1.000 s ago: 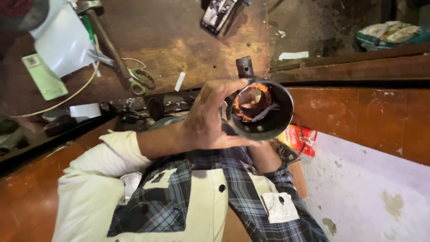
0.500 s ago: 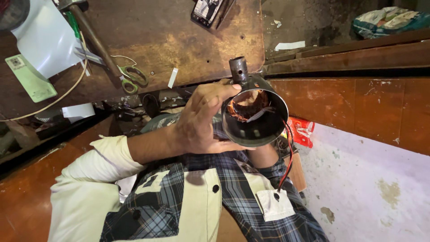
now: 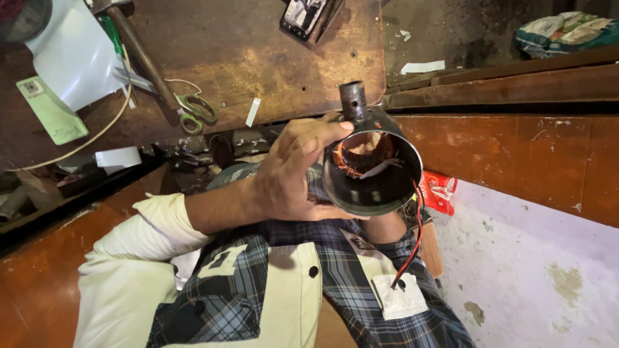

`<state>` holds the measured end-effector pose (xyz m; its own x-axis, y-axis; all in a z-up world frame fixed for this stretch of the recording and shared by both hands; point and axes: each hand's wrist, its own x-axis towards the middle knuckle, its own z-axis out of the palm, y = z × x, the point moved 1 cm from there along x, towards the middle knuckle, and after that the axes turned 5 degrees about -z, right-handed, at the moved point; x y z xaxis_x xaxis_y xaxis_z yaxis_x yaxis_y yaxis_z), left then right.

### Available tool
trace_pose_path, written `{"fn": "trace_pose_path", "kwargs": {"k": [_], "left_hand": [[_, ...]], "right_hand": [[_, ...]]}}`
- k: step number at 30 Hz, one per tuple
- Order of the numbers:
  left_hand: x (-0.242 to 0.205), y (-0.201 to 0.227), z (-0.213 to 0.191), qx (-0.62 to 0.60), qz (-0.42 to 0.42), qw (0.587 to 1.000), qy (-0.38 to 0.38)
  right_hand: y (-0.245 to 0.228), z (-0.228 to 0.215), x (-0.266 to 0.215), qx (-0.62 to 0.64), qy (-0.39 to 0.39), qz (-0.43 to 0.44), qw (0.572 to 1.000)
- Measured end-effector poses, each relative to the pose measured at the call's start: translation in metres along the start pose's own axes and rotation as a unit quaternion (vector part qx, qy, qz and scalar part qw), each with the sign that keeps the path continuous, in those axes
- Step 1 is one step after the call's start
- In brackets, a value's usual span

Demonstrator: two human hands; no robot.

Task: The person assembles a cylindrical electrical component by inserting a copper-wound stator into a black housing and adjusting wires. They handle the stator and housing repeatedly, aligning parts and tucking wires into the assembly.

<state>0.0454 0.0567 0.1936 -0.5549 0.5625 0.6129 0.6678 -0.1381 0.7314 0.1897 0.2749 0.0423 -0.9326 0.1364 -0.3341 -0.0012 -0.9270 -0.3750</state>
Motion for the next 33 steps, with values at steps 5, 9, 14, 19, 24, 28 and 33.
{"fn": "trace_pose_path", "kwargs": {"k": [5, 9, 14, 19, 24, 28, 33], "left_hand": [[0.004, -0.004, -0.003, -0.02, 0.038, 0.999, 0.008], [0.0, -0.002, -0.01, -0.029, -0.009, 0.999, 0.022], [0.005, -0.037, -0.002, -0.44, -0.221, 0.868, 0.063], [-0.006, -0.069, 0.003, -0.647, -0.285, 0.702, 0.084], [-0.037, -0.074, 0.014, -0.679, -0.312, 0.655, 0.114], [-0.038, -0.075, 0.02, -0.676, -0.305, 0.653, 0.152], [-0.038, -0.075, 0.019, -0.675, -0.301, 0.651, 0.174]], "right_hand": [[-0.007, 0.034, 0.011, -0.041, -0.029, -0.026, 0.998], [-0.023, 0.1, 0.013, -0.209, -0.096, -0.119, 0.966], [-0.03, 0.182, -0.002, -0.564, -0.041, -0.257, 0.784], [-0.015, 0.215, -0.003, -0.76, -0.084, -0.295, 0.573], [-0.006, 0.208, -0.005, -0.764, -0.074, -0.32, 0.556], [0.004, 0.203, -0.004, -0.756, -0.06, -0.392, 0.52], [0.003, 0.197, -0.005, -0.769, -0.041, -0.414, 0.486]]}}
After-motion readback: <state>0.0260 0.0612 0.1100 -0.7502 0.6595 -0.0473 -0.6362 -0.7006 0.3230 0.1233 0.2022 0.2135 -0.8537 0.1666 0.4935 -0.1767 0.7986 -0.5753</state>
